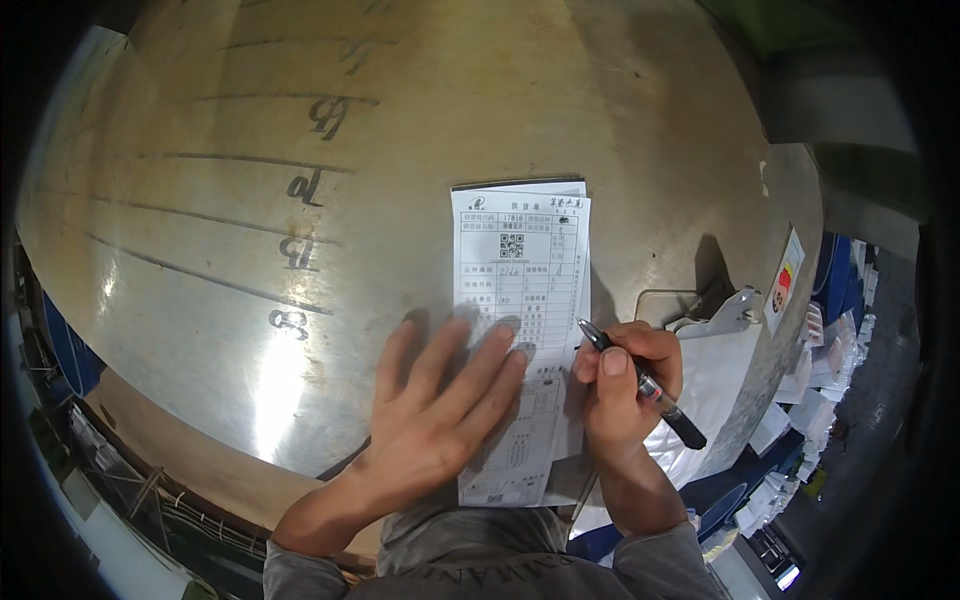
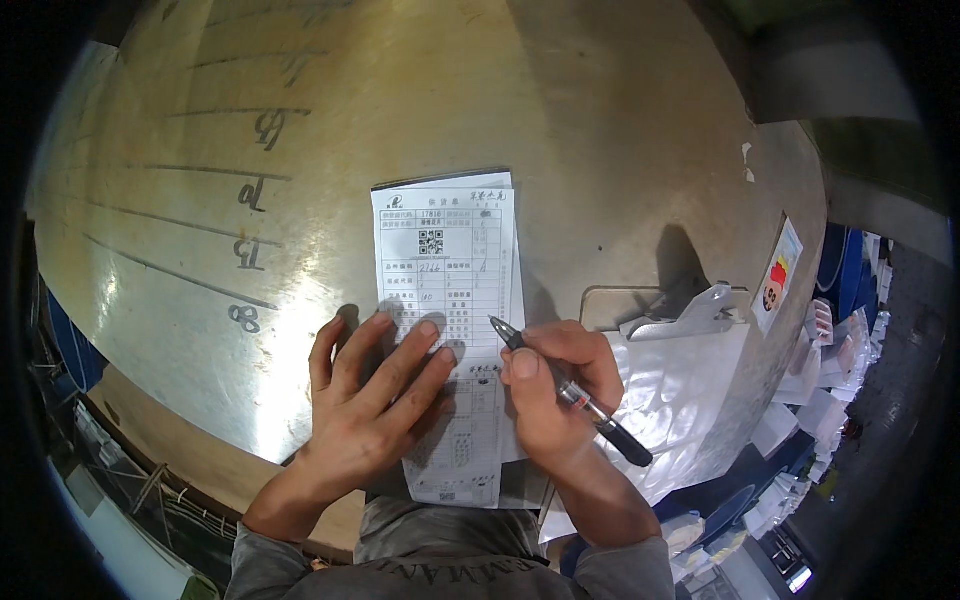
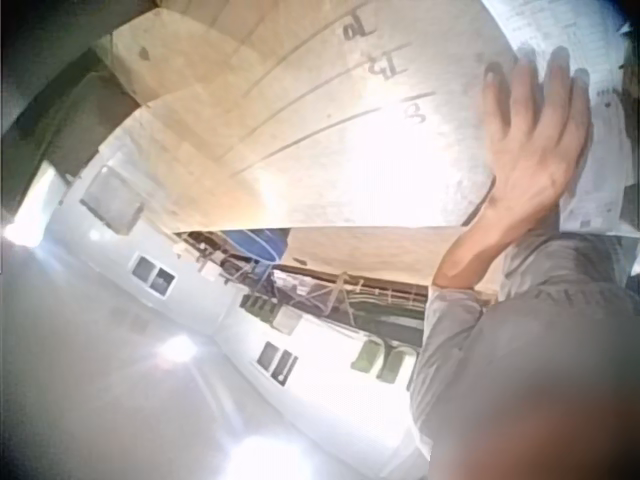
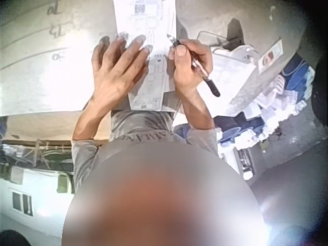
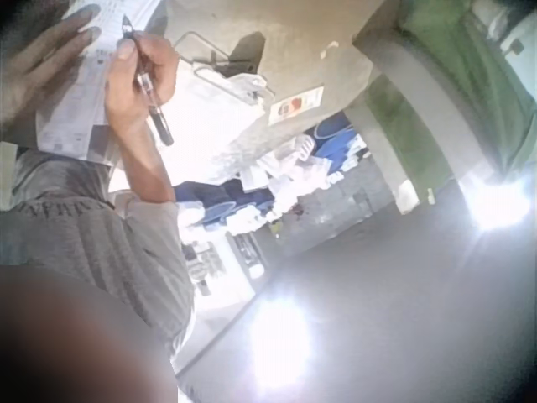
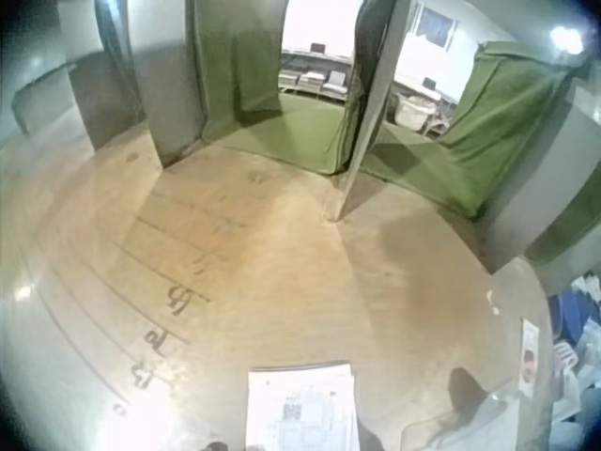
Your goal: The person writes on printed order forms with a pen, then walks to blue bins containing packaged food items, picks up a container, and returns to write on the forms again. The person repeats this cycle of writing and handling food packages.
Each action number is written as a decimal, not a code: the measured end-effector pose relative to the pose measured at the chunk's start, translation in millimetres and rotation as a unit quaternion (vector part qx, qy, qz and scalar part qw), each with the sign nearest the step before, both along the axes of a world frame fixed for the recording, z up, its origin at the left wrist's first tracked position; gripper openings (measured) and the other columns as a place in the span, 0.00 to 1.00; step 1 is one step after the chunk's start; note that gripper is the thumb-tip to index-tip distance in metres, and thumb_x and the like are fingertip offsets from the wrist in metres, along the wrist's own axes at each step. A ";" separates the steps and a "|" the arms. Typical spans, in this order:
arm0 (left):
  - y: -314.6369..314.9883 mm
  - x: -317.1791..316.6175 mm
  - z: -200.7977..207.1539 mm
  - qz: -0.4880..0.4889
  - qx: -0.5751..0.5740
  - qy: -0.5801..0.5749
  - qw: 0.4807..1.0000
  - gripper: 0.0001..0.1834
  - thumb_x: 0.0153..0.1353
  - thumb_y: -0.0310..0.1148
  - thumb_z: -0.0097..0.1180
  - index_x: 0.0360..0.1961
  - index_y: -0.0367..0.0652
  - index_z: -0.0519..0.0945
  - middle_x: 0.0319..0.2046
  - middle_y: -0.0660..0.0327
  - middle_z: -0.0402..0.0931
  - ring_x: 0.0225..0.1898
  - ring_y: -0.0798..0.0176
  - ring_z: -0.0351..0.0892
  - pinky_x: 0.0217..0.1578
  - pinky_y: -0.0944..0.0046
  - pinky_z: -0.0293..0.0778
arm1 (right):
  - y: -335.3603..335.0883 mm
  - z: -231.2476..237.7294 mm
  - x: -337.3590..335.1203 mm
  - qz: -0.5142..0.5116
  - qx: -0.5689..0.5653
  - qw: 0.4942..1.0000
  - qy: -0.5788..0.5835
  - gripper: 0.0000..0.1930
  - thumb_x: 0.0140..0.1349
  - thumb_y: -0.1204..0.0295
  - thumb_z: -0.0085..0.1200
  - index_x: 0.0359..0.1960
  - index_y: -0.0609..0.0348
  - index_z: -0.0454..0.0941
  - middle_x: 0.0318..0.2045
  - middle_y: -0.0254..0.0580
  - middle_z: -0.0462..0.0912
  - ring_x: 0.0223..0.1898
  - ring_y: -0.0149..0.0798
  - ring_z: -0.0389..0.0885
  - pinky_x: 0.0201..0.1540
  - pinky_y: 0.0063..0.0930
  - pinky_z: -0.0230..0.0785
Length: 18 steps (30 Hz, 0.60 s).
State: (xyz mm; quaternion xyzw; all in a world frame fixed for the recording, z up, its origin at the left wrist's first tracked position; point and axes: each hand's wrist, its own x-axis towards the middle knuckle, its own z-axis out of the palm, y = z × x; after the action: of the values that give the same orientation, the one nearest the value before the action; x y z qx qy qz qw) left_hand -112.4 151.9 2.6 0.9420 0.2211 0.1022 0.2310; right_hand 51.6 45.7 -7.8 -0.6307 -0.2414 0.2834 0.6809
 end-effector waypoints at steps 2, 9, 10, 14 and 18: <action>-1.2 2.5 -1.6 -0.003 -0.005 -0.003 1.000 0.26 0.51 0.39 0.71 0.54 0.53 0.83 0.62 0.63 0.74 0.63 0.50 0.68 0.65 0.39 0.55 | 4.1 9.1 1.5 -0.009 -0.018 0.999 0.049 0.09 0.64 0.78 0.59 0.42 0.65 0.73 0.33 0.45 0.81 0.30 0.30 0.80 0.36 0.22 0.73; 2.1 6.6 -1.7 -0.003 0.005 -0.028 1.000 0.21 0.55 0.37 0.65 0.51 0.47 0.82 0.59 0.60 0.75 0.60 0.50 0.71 0.60 0.38 0.62 | 29.0 31.9 10.6 0.152 -0.102 0.958 -0.220 0.12 0.55 0.80 0.67 0.41 0.62 0.81 0.33 0.48 0.84 0.33 0.41 0.86 0.36 0.29 0.77; 2.0 6.5 -2.0 -0.004 0.009 -0.029 1.000 0.21 0.55 0.37 0.65 0.51 0.47 0.82 0.59 0.60 0.76 0.59 0.50 0.71 0.60 0.38 0.63 | 30.8 28.9 9.8 0.155 -0.119 0.956 -0.220 0.12 0.55 0.80 0.67 0.41 0.62 0.80 0.33 0.48 0.84 0.32 0.42 0.86 0.35 0.29 0.77; -0.4 4.1 -5.6 0.006 0.014 -0.039 0.999 0.19 0.54 0.38 0.67 0.47 0.48 0.84 0.57 0.62 0.78 0.59 0.50 0.71 0.62 0.39 0.60 | 30.9 16.9 7.3 0.148 -0.153 0.952 -0.221 0.11 0.56 0.79 0.67 0.39 0.63 0.80 0.33 0.48 0.85 0.31 0.43 0.87 0.34 0.30 0.78; -0.6 -0.6 -7.4 0.003 0.010 -0.054 0.999 0.18 0.54 0.39 0.69 0.45 0.48 0.85 0.55 0.64 0.79 0.58 0.52 0.72 0.63 0.41 0.59 | 33.5 17.1 5.0 0.141 -0.176 0.952 -0.209 0.10 0.55 0.78 0.67 0.38 0.63 0.80 0.32 0.48 0.85 0.32 0.43 0.87 0.34 0.30 0.78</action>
State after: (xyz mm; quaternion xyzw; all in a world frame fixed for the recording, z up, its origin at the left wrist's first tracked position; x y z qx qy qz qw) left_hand -112.9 151.3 -4.8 0.9369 0.2097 0.1554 0.2327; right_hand 56.6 79.3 9.3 -0.7448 -0.4113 0.2766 0.4467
